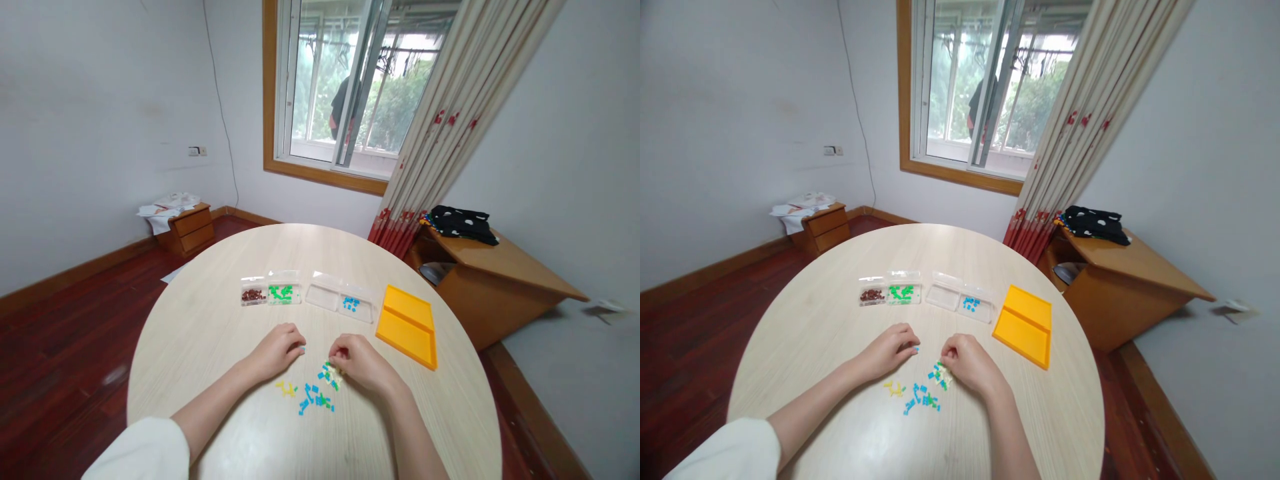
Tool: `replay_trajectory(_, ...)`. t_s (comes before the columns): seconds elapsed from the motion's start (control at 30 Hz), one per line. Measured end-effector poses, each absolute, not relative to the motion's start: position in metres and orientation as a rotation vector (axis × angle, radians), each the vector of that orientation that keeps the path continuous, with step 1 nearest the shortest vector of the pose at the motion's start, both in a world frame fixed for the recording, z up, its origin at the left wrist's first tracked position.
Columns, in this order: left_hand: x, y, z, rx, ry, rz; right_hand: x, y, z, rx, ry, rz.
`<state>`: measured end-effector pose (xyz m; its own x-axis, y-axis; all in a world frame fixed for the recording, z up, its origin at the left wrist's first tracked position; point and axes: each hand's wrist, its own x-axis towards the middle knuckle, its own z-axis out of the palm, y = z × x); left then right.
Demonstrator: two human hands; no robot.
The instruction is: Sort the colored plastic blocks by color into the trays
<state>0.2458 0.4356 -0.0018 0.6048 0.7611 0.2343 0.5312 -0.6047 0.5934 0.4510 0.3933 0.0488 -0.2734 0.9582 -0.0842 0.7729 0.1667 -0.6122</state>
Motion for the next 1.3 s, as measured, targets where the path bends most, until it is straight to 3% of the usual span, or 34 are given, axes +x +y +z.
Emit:
replay_trajectory(0.4,0.249,0.434,-0.003,2.215,0.992,0.816,0.447,0.395,0.040,-1.669,-2.179,0.802)
replay_trajectory(0.7,0.259,0.444,0.010,0.730,0.817,0.929,0.449,0.397,0.039,-1.698,-2.173,0.700)
replay_trajectory(0.87,0.257,0.445,0.013,0.319,0.737,0.867,0.448,0.395,0.043,-1.675,-2.151,0.676)
replay_trajectory(1.3,0.239,0.441,0.015,0.213,0.613,0.799,0.436,0.390,0.043,-1.692,-2.236,0.735)
